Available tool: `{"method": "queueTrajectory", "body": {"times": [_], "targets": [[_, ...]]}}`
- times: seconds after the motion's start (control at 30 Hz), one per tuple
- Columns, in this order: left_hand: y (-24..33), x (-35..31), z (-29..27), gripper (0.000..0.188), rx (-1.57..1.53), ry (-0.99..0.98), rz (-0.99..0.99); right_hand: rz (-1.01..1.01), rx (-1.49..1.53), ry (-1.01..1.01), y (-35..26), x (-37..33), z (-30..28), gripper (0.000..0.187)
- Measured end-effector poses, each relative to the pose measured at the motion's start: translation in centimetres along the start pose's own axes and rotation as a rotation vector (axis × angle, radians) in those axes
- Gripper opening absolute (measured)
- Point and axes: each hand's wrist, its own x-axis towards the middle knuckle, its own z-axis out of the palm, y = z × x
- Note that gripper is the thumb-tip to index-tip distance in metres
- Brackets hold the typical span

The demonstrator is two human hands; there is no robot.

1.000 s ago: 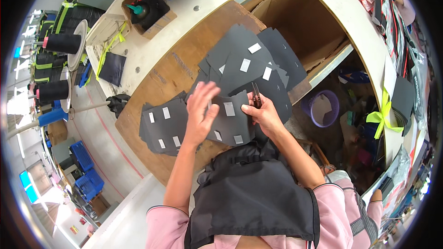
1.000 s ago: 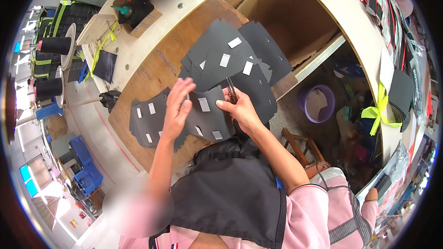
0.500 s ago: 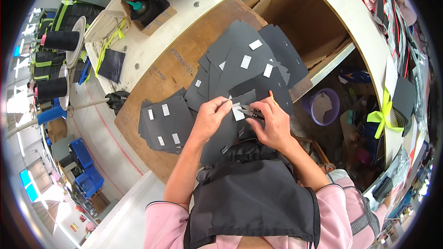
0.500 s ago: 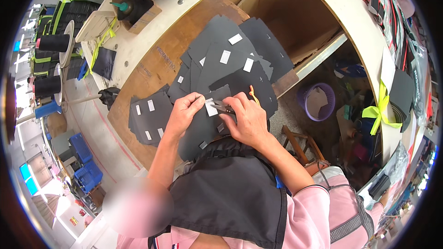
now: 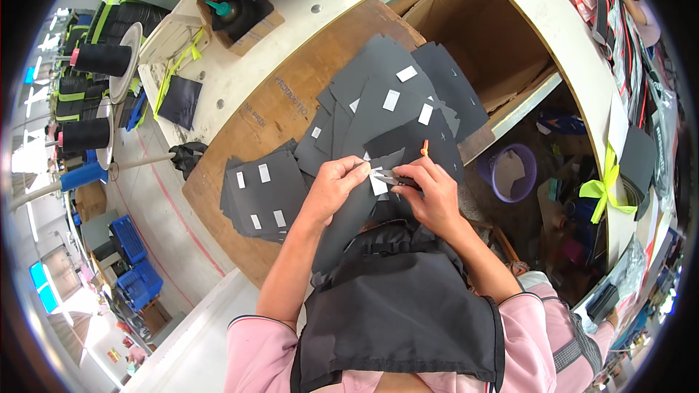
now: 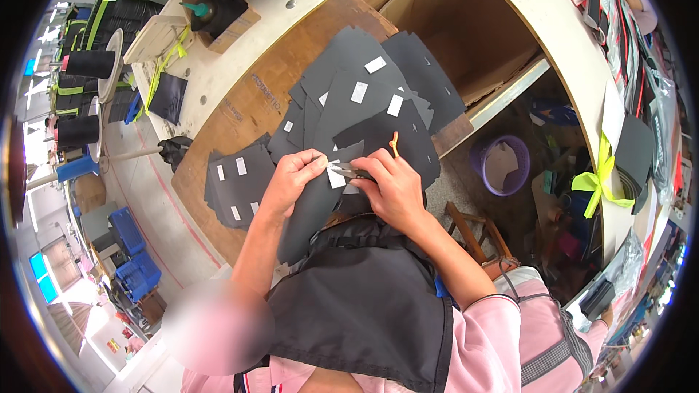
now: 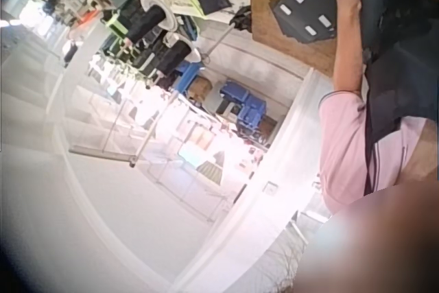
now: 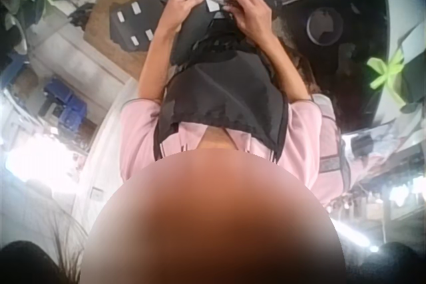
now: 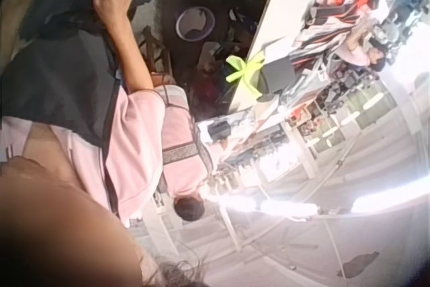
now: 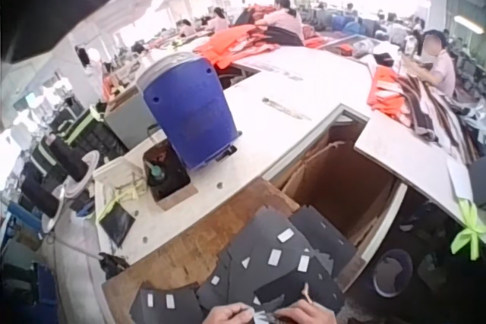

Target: Clean fabric pieces by removing excess threads or markers.

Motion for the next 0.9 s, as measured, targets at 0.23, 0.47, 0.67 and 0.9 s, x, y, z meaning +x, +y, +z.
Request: {"method": "queueTrajectory", "body": {"times": [0.23,0.47,0.67,0.9], "targets": [[1.6,-3.2,-9.5,0.019,0.647,0.299,0.083,0.445,0.000,0.079,3.9,-1.2,-0.1,0.033],[-3.4,0.4,-12.9,0.058,1.414,0.883,0.378,0.673,-0.136,0.120,8.8,0.0,1.1,0.048],[-2.0,6.9,0.6,0.032,1.055,0.356,0.727,0.713,-0.168,0.071,12.0,2.8,0.4,0.044],[-2.5,9.5,3.2,0.032,1.242,0.307,0.543,0.806,0.257,0.068,11.5,-0.1,-1.3,0.031]]}}
